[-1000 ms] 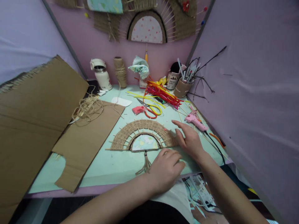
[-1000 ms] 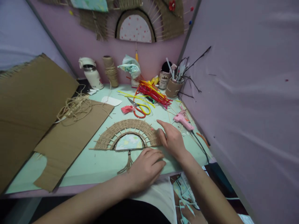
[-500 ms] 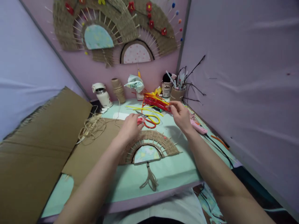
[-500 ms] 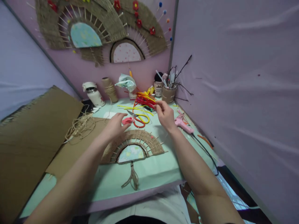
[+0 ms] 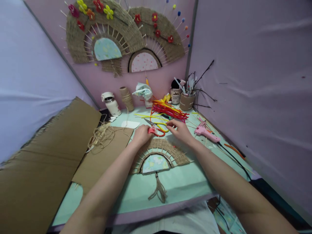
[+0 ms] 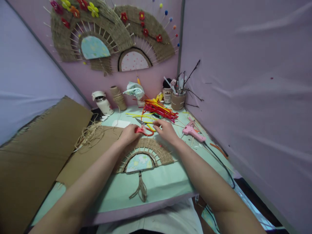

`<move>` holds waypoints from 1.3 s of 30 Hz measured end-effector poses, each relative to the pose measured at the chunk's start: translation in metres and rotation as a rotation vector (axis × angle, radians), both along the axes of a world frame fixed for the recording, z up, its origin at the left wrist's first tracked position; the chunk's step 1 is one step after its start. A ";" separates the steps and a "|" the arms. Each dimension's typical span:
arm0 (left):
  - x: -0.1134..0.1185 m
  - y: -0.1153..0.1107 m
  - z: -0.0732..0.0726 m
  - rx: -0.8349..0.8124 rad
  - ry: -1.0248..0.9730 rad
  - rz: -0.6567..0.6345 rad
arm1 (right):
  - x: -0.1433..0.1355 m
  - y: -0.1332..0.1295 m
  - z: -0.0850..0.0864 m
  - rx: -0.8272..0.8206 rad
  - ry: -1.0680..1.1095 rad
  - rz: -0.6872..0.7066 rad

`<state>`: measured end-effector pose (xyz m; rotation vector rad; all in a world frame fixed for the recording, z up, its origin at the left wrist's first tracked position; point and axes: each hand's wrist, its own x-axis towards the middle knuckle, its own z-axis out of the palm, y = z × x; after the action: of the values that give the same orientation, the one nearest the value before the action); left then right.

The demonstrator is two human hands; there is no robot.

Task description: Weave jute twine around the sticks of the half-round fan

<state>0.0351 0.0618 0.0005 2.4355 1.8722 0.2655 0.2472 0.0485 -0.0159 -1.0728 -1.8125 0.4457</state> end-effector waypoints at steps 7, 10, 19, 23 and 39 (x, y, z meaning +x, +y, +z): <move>0.027 -0.020 0.009 0.131 -0.041 -0.067 | -0.015 0.004 0.000 0.033 -0.179 0.050; 0.032 -0.023 0.010 0.145 -0.066 -0.094 | -0.014 0.005 -0.004 0.044 -0.181 0.049; 0.001 -0.010 0.000 0.039 -0.001 0.089 | -0.021 0.000 0.003 -0.235 0.312 0.109; -0.010 -0.008 0.001 0.041 -0.085 0.161 | -0.021 -0.005 0.007 -0.287 0.397 0.164; 0.017 -0.041 0.016 -0.124 -0.992 -0.107 | -0.029 -0.025 0.008 -0.036 0.097 0.186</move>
<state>0.0519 0.0203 0.0169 1.7494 1.2407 1.0621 0.2186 0.0232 -0.0081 -0.8936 -1.8308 0.6330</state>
